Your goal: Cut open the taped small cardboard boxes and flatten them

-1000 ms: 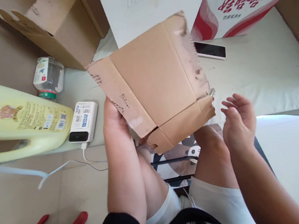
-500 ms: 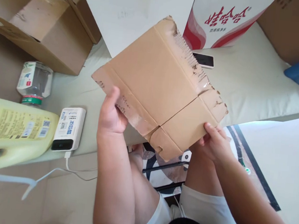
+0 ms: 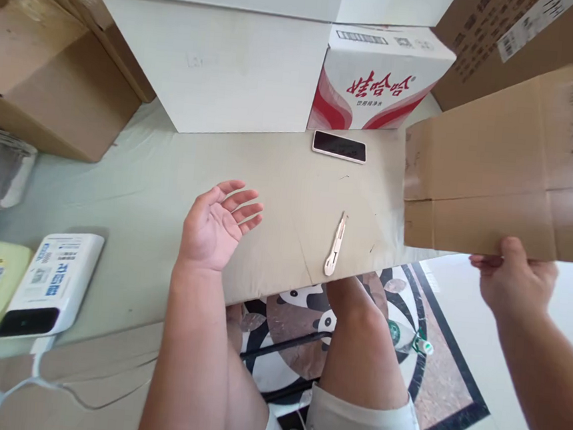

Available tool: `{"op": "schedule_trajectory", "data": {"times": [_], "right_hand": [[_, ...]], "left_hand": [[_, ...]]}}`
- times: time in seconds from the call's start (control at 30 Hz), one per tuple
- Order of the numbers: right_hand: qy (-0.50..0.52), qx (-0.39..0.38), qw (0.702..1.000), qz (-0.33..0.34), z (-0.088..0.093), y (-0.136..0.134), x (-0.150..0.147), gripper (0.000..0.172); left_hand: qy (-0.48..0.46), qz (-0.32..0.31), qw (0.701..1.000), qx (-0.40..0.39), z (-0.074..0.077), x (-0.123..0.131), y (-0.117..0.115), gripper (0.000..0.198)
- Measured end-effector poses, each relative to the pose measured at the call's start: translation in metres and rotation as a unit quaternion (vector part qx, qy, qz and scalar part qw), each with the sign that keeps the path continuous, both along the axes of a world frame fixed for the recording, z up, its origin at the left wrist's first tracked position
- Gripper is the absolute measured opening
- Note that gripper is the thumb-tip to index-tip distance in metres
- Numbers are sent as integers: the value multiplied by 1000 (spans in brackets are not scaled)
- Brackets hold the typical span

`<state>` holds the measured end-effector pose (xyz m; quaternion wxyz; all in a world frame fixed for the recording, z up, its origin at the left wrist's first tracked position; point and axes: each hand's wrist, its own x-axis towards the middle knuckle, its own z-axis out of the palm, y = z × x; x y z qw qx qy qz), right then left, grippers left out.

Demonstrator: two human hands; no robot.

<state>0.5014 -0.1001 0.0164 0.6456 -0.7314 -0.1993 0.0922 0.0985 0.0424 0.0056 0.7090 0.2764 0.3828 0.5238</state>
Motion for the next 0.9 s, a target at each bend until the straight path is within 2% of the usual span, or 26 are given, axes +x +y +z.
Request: {"op": "schedule_trajectory", "data": {"times": [0.1,0.23,0.33,0.4,0.5,0.57,0.63,0.77,0.9], "right_hand": [[-67,-74,994,-37,15,32,36,17],[-72,-97,993,-13,48,111,68,17],[38,-177,983,41,63,172,77,21],[67,-228,969,67,58,197,74,21],[83,-282,948,124,34,207,58,18],[83,-309,933,162,19,201,44,15],[73,-327,921,202,13,194,27,13],[26,-338,891,303,23,188,-21,9],[-64,-319,846,423,35,201,-96,8]], "left_hand": [[-17,0,1000,-15,0,7,4,26],[-25,3,999,-28,-2,15,10,25],[-26,3,999,-29,-2,16,13,26],[-28,9,999,-27,-2,14,14,27],[-37,25,999,-19,0,10,14,28],[-45,35,998,-14,1,7,13,28],[-55,46,997,-14,3,4,12,28],[-74,85,993,-15,7,-5,6,31],[-99,121,987,-33,9,-23,-1,29]]}}
